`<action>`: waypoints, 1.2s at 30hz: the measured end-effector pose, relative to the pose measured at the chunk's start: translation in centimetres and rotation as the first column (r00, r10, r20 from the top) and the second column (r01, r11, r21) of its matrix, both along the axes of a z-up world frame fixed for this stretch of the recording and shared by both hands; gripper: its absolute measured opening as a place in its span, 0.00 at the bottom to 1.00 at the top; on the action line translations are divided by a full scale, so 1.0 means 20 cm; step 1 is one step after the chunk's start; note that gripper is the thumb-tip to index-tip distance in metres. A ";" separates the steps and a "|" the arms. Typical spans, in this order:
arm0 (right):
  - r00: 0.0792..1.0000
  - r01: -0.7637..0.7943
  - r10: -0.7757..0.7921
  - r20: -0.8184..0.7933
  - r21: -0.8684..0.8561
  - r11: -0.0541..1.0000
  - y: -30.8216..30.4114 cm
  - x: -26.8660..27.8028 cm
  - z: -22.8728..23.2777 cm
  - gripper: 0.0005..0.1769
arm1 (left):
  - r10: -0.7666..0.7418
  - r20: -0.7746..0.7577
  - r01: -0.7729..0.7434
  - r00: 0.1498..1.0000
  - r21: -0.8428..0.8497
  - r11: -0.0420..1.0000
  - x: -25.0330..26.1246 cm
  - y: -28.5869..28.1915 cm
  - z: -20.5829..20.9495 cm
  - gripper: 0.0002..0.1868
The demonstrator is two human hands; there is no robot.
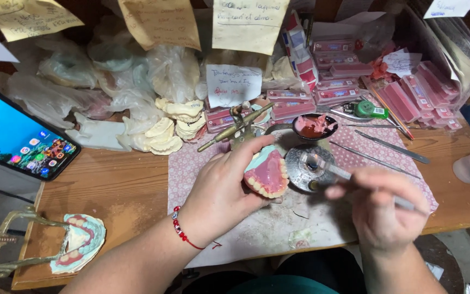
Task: Applying and spreading pink characterizing material onto a dental prosthesis using a carver and a brush
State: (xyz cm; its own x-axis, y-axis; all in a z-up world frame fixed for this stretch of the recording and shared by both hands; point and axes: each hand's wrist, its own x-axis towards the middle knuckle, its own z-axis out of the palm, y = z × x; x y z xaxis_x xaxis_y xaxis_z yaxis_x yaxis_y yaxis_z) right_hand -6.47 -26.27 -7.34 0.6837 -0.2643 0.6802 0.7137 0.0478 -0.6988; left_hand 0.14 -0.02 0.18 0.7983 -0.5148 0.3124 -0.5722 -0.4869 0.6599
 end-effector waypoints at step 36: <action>0.830 0.186 -0.025 -0.558 0.235 0.954 -0.03 0.08 0.13 0.15 | -0.043 -0.018 0.041 0.999 -0.112 0.993 -0.02 0.02 0.01 0.39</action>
State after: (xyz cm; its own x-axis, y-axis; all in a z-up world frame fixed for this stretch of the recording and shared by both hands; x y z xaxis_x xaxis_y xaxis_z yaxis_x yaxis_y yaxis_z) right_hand -4.90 -26.83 -4.75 0.8759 -0.4725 0.0981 0.2333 0.2367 -0.9432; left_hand -0.26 0.36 0.43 0.7834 -0.5108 0.3540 -0.5767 -0.3850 0.7206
